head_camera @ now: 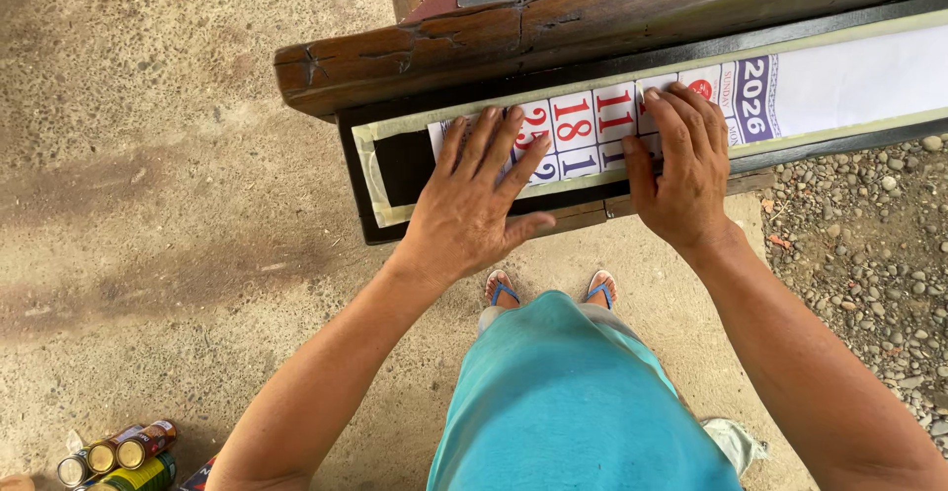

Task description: The person applies masking tape to the edges of a 2026 calendar sheet placed inside a black frame. They repeatedly tear tape, press it along the borders, and smooth it down with their fingers to secure the calendar in place.

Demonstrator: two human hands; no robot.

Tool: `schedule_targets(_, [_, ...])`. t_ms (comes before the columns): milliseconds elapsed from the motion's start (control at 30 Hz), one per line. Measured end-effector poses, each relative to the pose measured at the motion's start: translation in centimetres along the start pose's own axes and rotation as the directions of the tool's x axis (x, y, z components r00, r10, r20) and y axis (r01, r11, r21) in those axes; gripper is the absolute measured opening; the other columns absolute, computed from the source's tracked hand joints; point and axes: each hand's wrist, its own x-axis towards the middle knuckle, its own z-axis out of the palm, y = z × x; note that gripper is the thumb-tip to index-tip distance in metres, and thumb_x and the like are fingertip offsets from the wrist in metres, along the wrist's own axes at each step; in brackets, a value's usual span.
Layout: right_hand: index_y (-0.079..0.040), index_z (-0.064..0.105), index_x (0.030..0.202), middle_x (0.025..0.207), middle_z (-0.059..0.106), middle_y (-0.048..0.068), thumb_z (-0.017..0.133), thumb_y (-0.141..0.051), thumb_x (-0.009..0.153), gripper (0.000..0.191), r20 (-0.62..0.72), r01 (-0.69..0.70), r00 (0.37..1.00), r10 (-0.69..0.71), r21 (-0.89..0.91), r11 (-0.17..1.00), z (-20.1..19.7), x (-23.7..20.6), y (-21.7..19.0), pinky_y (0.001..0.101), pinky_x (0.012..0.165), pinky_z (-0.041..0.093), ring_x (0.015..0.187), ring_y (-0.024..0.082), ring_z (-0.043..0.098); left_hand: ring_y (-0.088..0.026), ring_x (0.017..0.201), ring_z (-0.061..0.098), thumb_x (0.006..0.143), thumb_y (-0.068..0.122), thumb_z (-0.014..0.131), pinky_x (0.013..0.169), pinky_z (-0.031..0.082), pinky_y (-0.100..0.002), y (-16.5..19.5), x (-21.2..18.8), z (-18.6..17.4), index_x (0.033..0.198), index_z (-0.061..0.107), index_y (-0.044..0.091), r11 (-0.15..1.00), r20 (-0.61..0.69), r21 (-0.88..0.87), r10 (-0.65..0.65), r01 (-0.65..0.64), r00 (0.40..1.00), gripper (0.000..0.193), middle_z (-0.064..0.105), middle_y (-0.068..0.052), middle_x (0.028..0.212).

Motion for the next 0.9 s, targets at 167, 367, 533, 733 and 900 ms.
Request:
schedule_targets(167, [-0.002, 0.046, 0.148, 0.145, 0.058, 0.020, 0.065, -0.012, 0.109, 0.044, 0.016, -0.006, 1.000, 0.008, -0.112, 0.994, 0.2, 0.2, -0.6, 0.0540, 0.124, 0.035, 0.145, 0.039, 0.049, -0.035, 0.154, 0.019, 0.098, 0.073, 0.030, 0.126, 0.010, -0.056, -0.2, -0.2, 0.2, 0.162, 0.031, 0.022, 0.996, 0.079, 0.087, -0.025, 0.019, 0.997, 0.082, 0.027, -0.014, 0.166])
schedule_targets(367, [0.004, 0.044, 0.153, 0.148, 0.058, 0.023, 0.066, -0.012, 0.107, 0.053, 0.052, 0.028, 0.998, -0.028, 0.012, 1.000, 1.2, 1.1, -1.7, 0.0552, 0.124, 0.034, 0.146, 0.042, 0.049, -0.033, 0.156, 0.026, 0.107, 0.053, 0.044, 0.128, 0.014, -0.055, -0.5, -0.3, 0.6, 0.161, 0.038, 0.021, 1.000, -0.026, 0.020, -0.023, 0.024, 0.999, 0.062, 0.033, -0.012, 0.167])
schedule_targets(533, [0.004, 0.045, 0.152, 0.148, 0.058, 0.024, 0.066, -0.011, 0.106, 0.052, 0.040, 0.033, 0.999, -0.034, 0.015, 0.999, 1.1, 1.5, -2.1, 0.0554, 0.123, 0.035, 0.146, 0.042, 0.050, -0.032, 0.154, 0.033, 0.109, 0.037, 0.051, 0.129, 0.020, -0.051, -0.7, -0.7, 0.3, 0.158, 0.044, 0.012, 0.998, -0.109, 0.012, -0.054, 0.056, 0.993, 0.055, 0.038, -0.014, 0.165])
schedule_targets(733, [0.002, 0.045, 0.150, 0.146, 0.057, 0.023, 0.066, -0.015, 0.104, 0.053, 0.033, -0.014, 0.999, 0.012, 0.058, 0.998, 0.9, 1.7, -2.3, 0.0557, 0.124, 0.033, 0.145, 0.042, 0.047, -0.034, 0.153, 0.037, 0.105, 0.022, 0.051, 0.130, 0.021, -0.047, -0.6, -1.5, -0.3, 0.150, 0.051, 0.002, 0.992, -0.122, -0.026, -0.129, 0.127, 0.984, 0.049, 0.046, -0.019, 0.160])
schedule_targets(900, [0.001, 0.047, 0.149, 0.149, 0.056, 0.021, 0.066, -0.018, 0.104, 0.052, 0.036, -0.007, 0.999, 0.005, 0.053, 0.999, -0.3, 1.4, -1.8, 0.0540, 0.123, 0.036, 0.144, 0.040, 0.049, -0.036, 0.152, 0.037, 0.108, 0.025, 0.047, 0.128, 0.023, -0.050, -0.2, -1.1, 0.2, 0.153, 0.049, 0.001, 0.995, -0.169, -0.007, -0.095, 0.095, 0.981, 0.050, 0.045, -0.020, 0.160])
